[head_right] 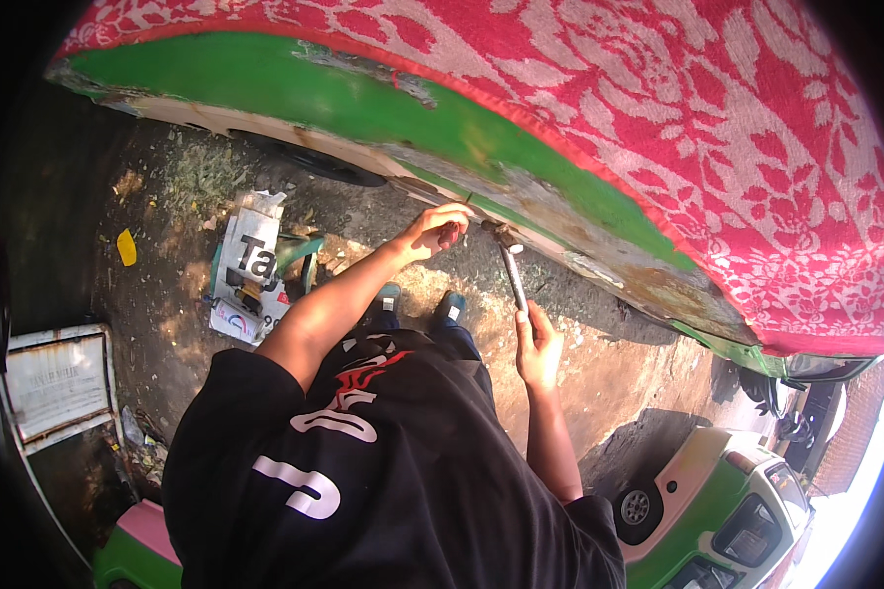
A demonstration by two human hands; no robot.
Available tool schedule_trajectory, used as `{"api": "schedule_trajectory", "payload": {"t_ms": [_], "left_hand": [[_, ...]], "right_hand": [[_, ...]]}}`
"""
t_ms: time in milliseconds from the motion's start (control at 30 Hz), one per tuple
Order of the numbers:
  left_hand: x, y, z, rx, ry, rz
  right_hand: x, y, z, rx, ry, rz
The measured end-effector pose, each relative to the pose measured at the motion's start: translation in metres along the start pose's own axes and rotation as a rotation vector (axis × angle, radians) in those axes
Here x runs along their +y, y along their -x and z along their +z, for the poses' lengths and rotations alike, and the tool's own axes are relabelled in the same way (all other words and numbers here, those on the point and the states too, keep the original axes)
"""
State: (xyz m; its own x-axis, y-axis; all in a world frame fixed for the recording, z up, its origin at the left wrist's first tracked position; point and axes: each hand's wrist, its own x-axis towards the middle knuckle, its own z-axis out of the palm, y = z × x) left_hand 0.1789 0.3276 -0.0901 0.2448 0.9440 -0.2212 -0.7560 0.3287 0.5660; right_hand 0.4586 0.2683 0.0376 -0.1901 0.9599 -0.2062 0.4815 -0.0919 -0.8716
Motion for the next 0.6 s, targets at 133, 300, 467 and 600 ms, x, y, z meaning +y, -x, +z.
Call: {"api": "schedule_trajectory", "payload": {"t_ms": [133, 300, 467, 600], "left_hand": [[-0.009, -0.004, -0.021, -0.067, -0.825, 0.522], [-0.009, -0.006, -0.017, -0.02, -0.842, 0.709], [-0.001, -0.007, -0.007, 0.081, -1.057, 0.757], [0.013, 0.001, 0.008, 0.18, -1.092, 0.573]], "right_hand": [[0.006, 0.007, 0.005, 0.036, 0.046, 0.015], [0.006, 0.01, 0.006, 0.027, 0.042, 0.02], [-0.002, 0.008, 0.014, 0.032, 0.123, -0.072], [-0.046, 0.003, 0.022, -0.062, 0.337, -0.231]]}}
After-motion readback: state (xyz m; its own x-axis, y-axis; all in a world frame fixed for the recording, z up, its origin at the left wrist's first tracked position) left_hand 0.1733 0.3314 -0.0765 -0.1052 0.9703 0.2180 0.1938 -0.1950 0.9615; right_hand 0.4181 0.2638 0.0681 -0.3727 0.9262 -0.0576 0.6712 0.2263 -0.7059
